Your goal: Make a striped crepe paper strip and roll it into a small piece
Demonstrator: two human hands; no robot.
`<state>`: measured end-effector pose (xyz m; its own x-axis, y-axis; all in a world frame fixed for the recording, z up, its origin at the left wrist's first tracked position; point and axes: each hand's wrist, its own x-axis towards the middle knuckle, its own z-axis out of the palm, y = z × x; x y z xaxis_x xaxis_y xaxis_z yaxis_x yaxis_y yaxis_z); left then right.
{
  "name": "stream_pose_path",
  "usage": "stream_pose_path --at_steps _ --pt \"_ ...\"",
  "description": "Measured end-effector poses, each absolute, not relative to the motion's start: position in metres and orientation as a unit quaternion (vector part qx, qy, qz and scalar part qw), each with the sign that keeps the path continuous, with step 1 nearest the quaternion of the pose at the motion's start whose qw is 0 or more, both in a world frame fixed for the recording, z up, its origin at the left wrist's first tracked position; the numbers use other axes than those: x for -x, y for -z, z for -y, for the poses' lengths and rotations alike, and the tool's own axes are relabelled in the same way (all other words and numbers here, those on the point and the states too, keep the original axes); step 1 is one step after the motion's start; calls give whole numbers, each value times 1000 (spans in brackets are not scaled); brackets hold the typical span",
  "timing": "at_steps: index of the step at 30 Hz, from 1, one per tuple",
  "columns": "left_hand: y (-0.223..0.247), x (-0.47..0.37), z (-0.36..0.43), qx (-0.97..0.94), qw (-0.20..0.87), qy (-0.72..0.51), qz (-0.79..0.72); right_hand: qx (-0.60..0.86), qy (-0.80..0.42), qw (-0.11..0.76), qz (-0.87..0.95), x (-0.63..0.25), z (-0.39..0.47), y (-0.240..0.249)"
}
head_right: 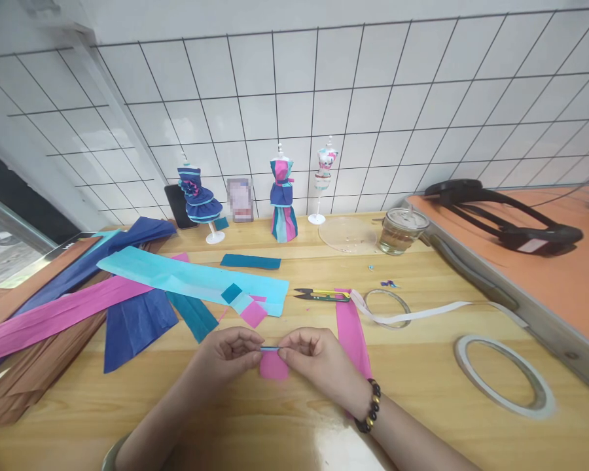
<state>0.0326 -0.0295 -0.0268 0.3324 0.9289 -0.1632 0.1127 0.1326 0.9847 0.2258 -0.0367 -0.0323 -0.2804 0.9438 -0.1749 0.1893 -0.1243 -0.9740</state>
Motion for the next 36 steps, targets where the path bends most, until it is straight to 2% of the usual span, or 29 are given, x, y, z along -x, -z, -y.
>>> stream_pose_path --at_steps 10,15,25,36 --pt "26 -41 33 -576 572 -325 -485 496 -549 355 571 -221 41 29" --pt "24 -45 33 -552 605 -341 -461 499 -518 357 596 -219 42 32" --pt "23 -39 32 -580 578 -342 -462 478 -542 393 569 -221 42 40" --pt "20 -40 31 -549 600 -347 -467 479 -537 371 587 -221 41 37"
